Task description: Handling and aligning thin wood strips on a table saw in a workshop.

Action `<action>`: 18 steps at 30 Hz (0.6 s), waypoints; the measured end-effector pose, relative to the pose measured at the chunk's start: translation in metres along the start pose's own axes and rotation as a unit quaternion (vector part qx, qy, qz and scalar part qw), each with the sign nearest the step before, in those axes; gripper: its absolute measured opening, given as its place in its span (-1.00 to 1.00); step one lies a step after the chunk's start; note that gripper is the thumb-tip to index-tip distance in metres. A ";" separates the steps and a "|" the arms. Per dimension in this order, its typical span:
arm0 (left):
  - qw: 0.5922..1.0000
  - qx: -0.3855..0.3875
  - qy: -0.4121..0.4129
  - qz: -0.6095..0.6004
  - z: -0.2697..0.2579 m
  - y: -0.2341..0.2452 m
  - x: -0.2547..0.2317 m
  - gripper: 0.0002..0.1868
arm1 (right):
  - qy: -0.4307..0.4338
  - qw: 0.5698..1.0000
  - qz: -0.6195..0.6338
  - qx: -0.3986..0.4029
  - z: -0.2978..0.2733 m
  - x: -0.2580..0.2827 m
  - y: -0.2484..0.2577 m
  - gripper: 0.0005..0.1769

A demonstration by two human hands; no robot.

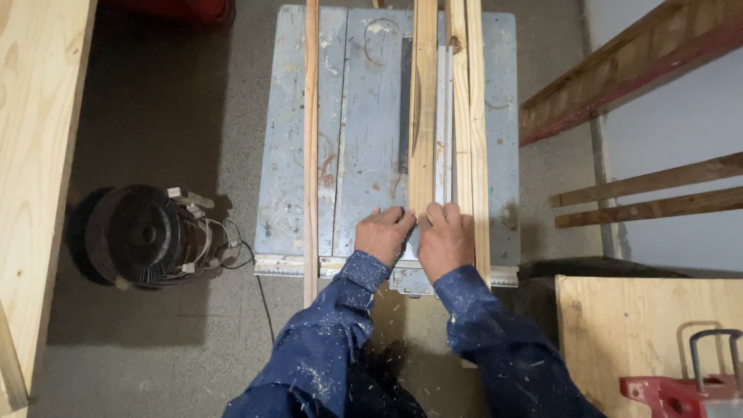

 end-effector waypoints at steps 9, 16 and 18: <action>0.978 -0.204 0.040 0.005 -0.008 0.017 -0.014 -0.83 | 0.074 0.997 -0.024 -0.023 0.028 0.006 0.036 -0.87; 0.972 -0.225 0.055 0.032 -0.017 0.013 -0.014 -0.90 | 0.032 0.999 -0.023 -0.021 0.030 -0.011 0.012 -0.78; 0.973 -0.222 0.061 0.031 -0.020 0.007 -0.012 -0.88 | 0.031 0.999 -0.029 -0.017 0.028 -0.015 0.006 -0.76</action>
Point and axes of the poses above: each hand's wrist, its own z-axis towards the middle knuckle, its own y-axis out of the back of the hand, x = y × z, the point moved 5 cm from there along z, towards the middle knuckle, and after that the axes turned 6 degrees about -z, right-handed, at the moved point
